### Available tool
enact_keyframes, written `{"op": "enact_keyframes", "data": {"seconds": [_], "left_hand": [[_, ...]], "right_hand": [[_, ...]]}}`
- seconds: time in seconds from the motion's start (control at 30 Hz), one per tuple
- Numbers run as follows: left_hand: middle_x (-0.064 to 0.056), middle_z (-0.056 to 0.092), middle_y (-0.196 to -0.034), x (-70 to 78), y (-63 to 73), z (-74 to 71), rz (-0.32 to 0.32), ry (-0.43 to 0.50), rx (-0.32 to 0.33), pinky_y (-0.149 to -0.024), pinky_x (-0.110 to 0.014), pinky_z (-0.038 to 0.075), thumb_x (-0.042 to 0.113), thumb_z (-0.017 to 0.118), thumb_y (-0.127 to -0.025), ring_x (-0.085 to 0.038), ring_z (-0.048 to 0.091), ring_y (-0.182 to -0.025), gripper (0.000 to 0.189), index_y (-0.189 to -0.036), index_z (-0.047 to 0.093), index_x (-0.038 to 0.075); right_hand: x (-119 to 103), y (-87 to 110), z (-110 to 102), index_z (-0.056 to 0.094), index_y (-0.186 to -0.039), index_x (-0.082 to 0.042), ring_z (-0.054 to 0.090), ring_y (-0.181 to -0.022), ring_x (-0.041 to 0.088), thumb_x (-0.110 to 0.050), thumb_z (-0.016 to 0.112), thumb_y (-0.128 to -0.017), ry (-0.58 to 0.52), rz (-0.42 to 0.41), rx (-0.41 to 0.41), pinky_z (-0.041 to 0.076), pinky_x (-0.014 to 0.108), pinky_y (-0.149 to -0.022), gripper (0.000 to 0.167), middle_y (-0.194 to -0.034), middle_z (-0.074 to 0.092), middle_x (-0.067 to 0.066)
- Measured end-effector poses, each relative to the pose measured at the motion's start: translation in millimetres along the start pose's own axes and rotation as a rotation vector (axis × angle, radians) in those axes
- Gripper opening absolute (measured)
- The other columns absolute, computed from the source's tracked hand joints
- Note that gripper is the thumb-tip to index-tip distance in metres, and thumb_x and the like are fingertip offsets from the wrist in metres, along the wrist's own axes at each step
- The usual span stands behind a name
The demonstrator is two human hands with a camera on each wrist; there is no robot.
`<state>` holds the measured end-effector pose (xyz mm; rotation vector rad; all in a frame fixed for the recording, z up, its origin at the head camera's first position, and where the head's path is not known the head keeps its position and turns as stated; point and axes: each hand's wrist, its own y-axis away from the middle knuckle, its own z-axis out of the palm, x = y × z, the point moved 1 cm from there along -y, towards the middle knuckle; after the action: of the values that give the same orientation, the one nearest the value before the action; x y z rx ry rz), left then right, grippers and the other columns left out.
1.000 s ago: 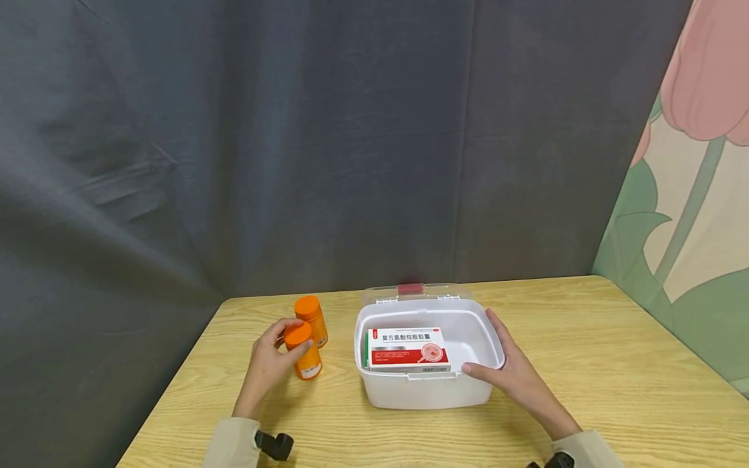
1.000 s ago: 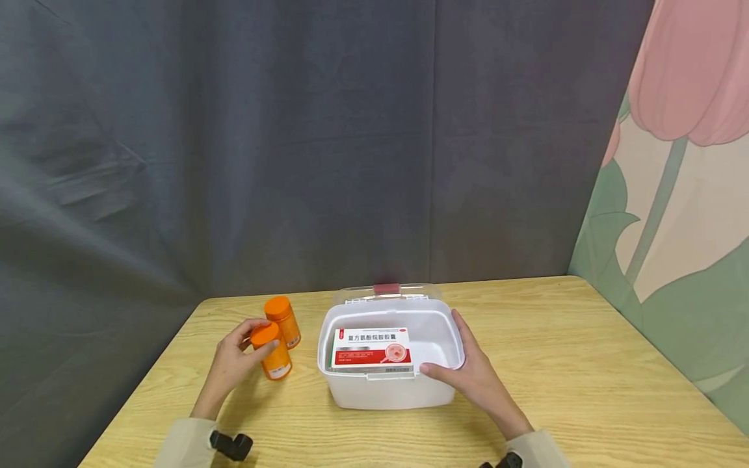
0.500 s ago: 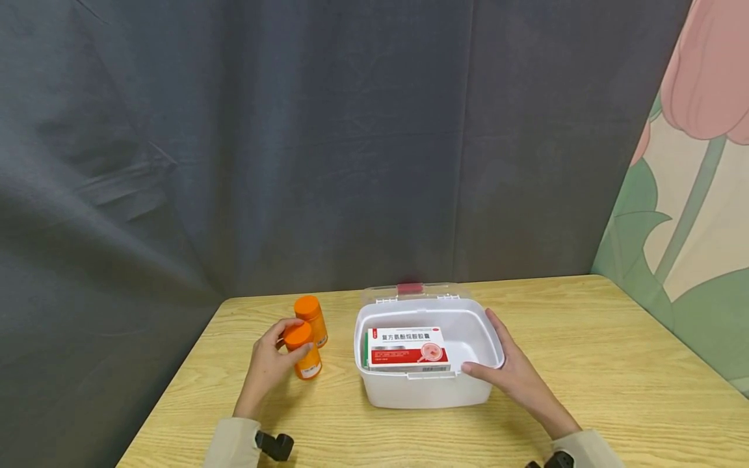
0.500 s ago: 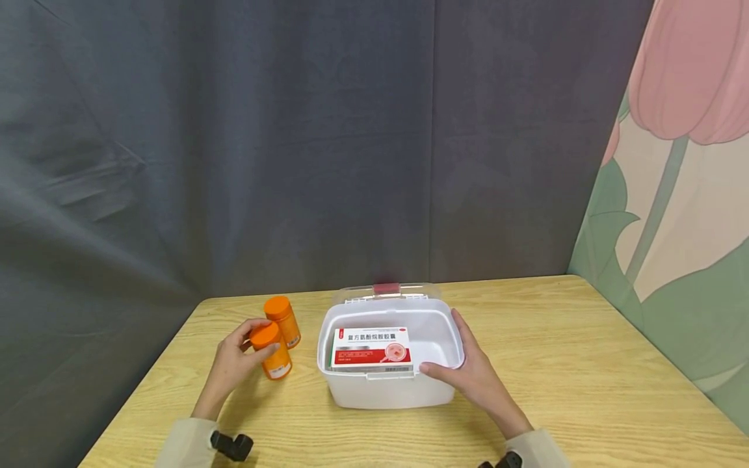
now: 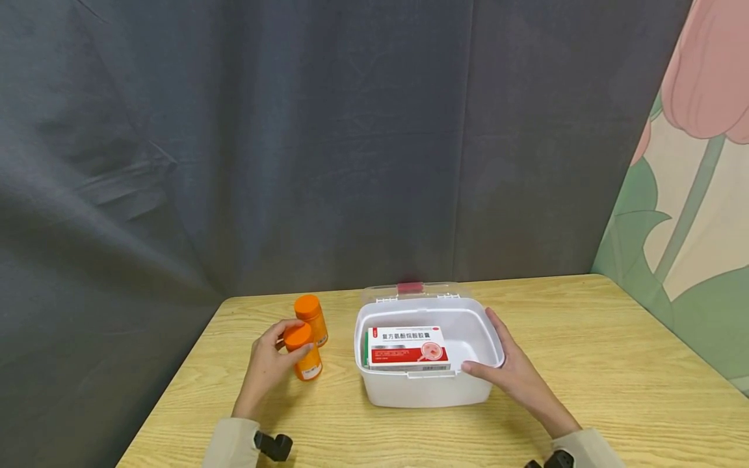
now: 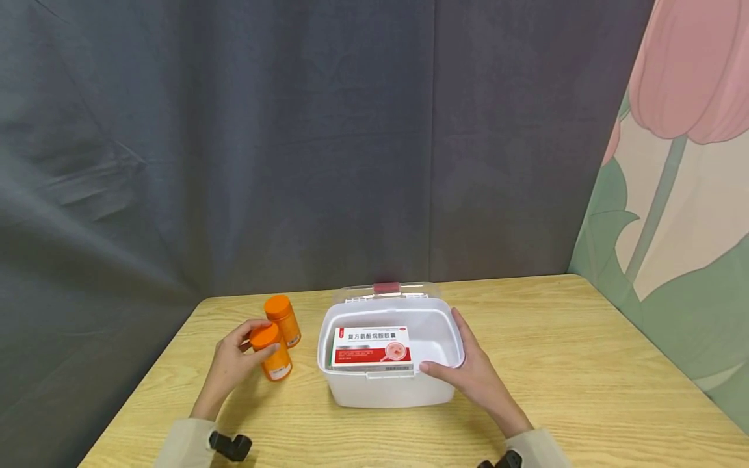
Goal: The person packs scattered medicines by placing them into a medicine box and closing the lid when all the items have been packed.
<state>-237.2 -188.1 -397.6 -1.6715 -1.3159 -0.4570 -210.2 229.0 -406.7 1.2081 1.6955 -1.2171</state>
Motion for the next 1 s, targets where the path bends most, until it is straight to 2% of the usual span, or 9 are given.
{"op": "enact_keyframes", "data": {"seconds": [0.17, 0.43, 0.73, 1.0], "left_hand": [[-0.011, 0.063, -0.119, 3.8, 1.0, -1.2, 0.017, -0.011, 0.004, -0.091, -0.052, 0.049, 0.014, 0.082, -0.079, -0.031, 0.060, -0.108, 0.039, -0.114, 0.067, 0.008], [-0.010, 0.064, -0.116, 15.9, 0.0, -4.7, 0.040, 0.031, 0.019, -0.091, -0.049, 0.050, 0.014, 0.084, -0.076, -0.028, 0.061, -0.104, 0.040, -0.112, 0.068, 0.007], [-0.011, 0.066, -0.111, 37.5, -3.6, -14.5, 0.072, 0.038, 0.035, -0.089, -0.048, 0.052, 0.016, 0.085, -0.075, -0.027, 0.063, -0.099, 0.041, -0.112, 0.068, 0.005], [-0.010, 0.067, -0.112, 53.0, -9.1, -21.1, 0.111, 0.022, 0.031, -0.088, -0.045, 0.052, 0.016, 0.086, -0.075, -0.025, 0.063, -0.100, 0.044, -0.113, 0.068, 0.007]], "right_hand": [[1, 0.3, 1, 0.009, -0.156, -0.008, 0.050, -0.113, 0.038, -0.012, 0.080, -0.079, -0.004, 0.002, -0.001, 0.048, 0.025, -0.083, 0.104, -0.141, 0.039, 0.028], [1, 0.2, 0, 0.009, -0.155, -0.005, 0.051, -0.111, 0.037, -0.008, 0.079, -0.079, -0.019, -0.024, -0.004, 0.050, 0.027, -0.083, 0.103, -0.138, 0.042, 0.029], [0, 0.8, 0, 0.009, -0.155, -0.006, 0.051, -0.112, 0.037, -0.010, 0.080, -0.079, -0.001, -0.012, -0.008, 0.050, 0.028, -0.084, 0.104, -0.141, 0.040, 0.028], [-1, -0.5, -1, 0.007, -0.156, -0.007, 0.050, -0.115, 0.039, -0.014, 0.080, -0.080, 0.018, 0.008, -0.011, 0.049, 0.034, -0.087, 0.105, -0.143, 0.037, 0.028]]}}
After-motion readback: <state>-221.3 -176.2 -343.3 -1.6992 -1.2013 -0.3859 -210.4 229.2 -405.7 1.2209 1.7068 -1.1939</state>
